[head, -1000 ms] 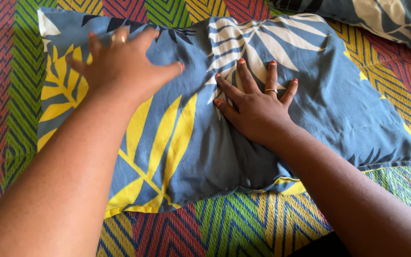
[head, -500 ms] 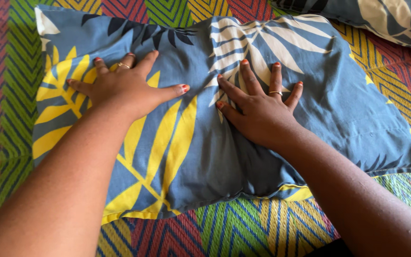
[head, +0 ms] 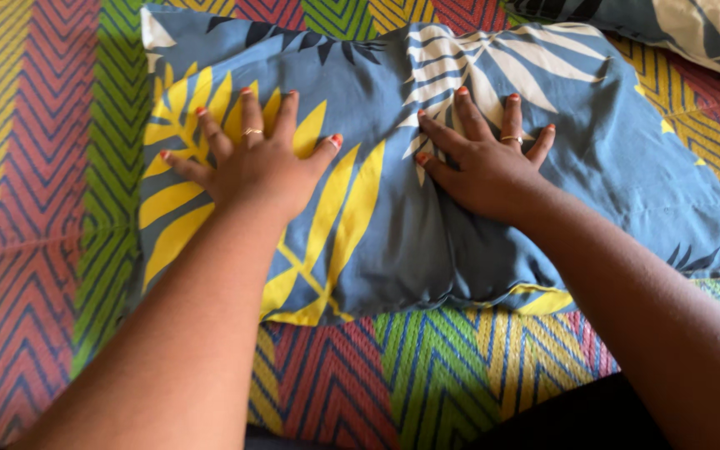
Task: The person removes a blue and yellow leaf-patterned pillowcase from a pillow by pulling it off. They then smooth the exposed brown patterned pillow and place it on the bed.
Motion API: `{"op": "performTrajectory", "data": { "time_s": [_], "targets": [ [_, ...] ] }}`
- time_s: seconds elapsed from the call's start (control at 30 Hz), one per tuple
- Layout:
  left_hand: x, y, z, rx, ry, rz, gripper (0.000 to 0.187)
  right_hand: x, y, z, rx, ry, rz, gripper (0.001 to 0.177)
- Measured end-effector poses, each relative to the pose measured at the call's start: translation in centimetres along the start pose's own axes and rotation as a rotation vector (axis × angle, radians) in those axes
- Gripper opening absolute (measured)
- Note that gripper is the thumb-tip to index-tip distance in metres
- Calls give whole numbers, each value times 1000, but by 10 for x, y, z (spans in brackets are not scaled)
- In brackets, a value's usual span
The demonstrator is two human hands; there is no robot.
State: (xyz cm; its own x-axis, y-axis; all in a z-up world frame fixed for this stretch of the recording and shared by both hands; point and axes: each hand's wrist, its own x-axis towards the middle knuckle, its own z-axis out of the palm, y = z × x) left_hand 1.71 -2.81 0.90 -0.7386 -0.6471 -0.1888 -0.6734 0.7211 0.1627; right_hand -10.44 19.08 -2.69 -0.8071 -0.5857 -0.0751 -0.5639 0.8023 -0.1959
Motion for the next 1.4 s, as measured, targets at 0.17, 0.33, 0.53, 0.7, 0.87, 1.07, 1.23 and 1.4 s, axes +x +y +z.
{"op": "performTrajectory", "data": {
  "time_s": [0.17,0.33,0.53,0.7,0.87,1.07,1.23,1.4],
  "targets": [
    [-19,-23,8,-10,92,-38,81,-4,-1,-1,6,15,-8,62],
    [-15,-25,22,24,162,-23,79,-4,-3,-1,7,12,-6,62],
    [0,-25,36,42,198,5,79,-2,-6,2,-12,25,11,61],
    [1,-26,48,40,294,33,77,1,-15,-7,-12,4,30,64],
    [1,-28,56,-11,382,63,78,-13,-49,-7,-8,106,-140,65],
    [0,-29,58,-32,400,64,75,-30,-78,14,-83,71,-338,64],
    [0,-29,59,-36,405,60,74,-27,-74,21,-105,66,-330,64],
    [0,-30,61,-36,416,62,73,-23,-70,16,-59,43,-358,67]
  ]
}}
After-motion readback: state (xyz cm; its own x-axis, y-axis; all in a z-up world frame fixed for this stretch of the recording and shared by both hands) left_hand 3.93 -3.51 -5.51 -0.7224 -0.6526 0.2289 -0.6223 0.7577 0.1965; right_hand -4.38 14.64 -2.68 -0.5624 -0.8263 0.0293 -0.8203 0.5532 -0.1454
